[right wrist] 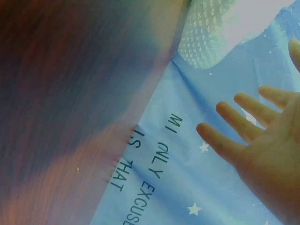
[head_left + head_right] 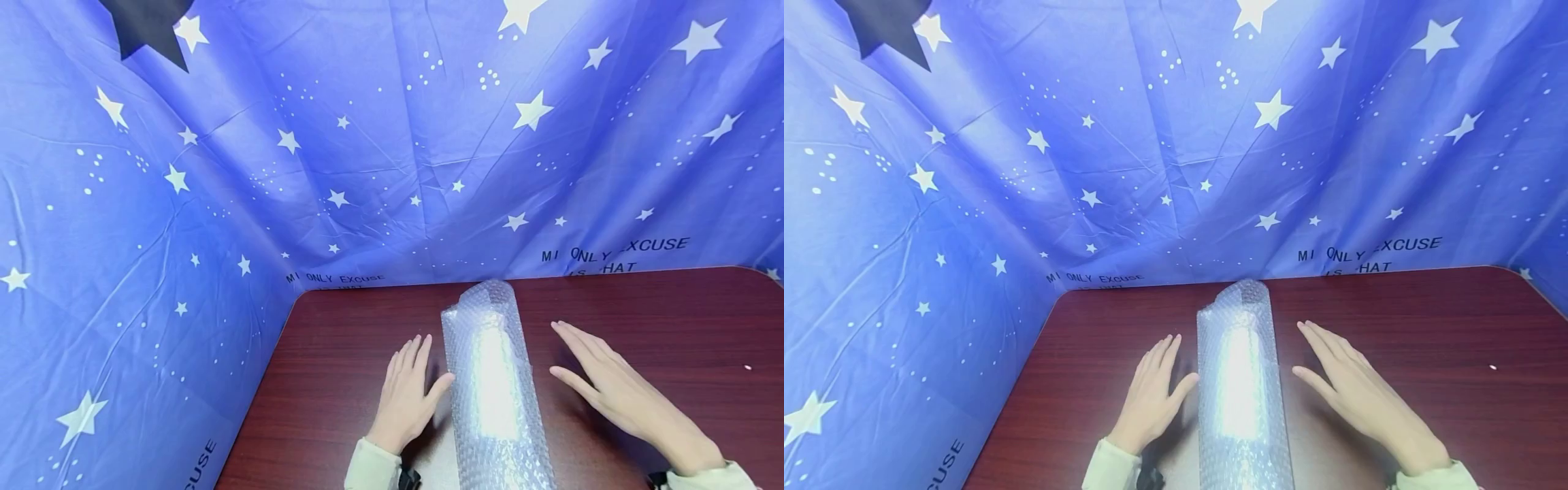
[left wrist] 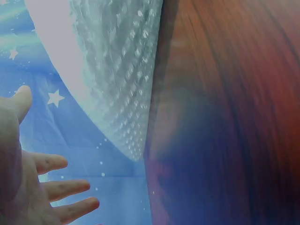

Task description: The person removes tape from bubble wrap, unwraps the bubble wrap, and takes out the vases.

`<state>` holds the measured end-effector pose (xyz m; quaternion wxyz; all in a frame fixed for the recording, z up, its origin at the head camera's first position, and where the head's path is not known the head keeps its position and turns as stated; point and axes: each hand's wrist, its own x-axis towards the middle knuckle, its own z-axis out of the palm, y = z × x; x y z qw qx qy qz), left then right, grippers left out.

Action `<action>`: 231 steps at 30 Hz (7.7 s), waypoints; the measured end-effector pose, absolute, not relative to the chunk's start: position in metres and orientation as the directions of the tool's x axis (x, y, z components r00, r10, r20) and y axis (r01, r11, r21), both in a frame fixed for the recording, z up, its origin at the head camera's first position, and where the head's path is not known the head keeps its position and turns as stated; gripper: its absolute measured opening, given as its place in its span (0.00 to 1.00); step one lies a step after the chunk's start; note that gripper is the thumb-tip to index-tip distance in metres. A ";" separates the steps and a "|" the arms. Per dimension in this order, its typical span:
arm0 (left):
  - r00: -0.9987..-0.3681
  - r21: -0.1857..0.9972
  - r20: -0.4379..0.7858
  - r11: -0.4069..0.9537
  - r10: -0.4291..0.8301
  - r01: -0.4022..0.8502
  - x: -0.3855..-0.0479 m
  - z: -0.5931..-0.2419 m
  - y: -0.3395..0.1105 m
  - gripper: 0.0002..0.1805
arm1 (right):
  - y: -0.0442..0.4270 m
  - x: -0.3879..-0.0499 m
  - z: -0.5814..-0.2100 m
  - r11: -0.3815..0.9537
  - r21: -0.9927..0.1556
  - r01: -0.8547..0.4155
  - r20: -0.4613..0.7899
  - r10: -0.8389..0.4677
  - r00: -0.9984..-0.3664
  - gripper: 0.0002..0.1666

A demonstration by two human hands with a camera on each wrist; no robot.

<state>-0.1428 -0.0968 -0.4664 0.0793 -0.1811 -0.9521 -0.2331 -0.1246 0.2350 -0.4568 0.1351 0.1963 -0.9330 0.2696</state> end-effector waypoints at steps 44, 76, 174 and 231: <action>-0.897 0.438 0.192 0.783 0.398 0.441 -0.129 -0.476 -0.071 0.39 | 0.188 -0.142 -0.459 0.739 -0.488 -0.464 0.298 -0.359 -0.885 0.17; -0.912 0.547 0.120 0.741 0.392 0.390 -0.131 -0.478 -0.071 0.39 | 0.189 -0.145 -0.465 0.632 -0.557 -0.538 0.382 -0.381 -0.842 0.07; -0.906 0.560 0.119 0.727 0.406 0.399 -0.130 -0.475 -0.071 0.38 | 0.181 -0.144 -0.444 0.448 -0.779 -0.438 0.354 -0.263 -0.898 0.05; -0.922 0.577 0.213 0.719 0.325 0.387 -0.123 -0.441 -0.049 0.40 | 0.157 -0.146 -0.426 0.274 -0.832 -0.482 0.386 -0.338 -0.858 0.05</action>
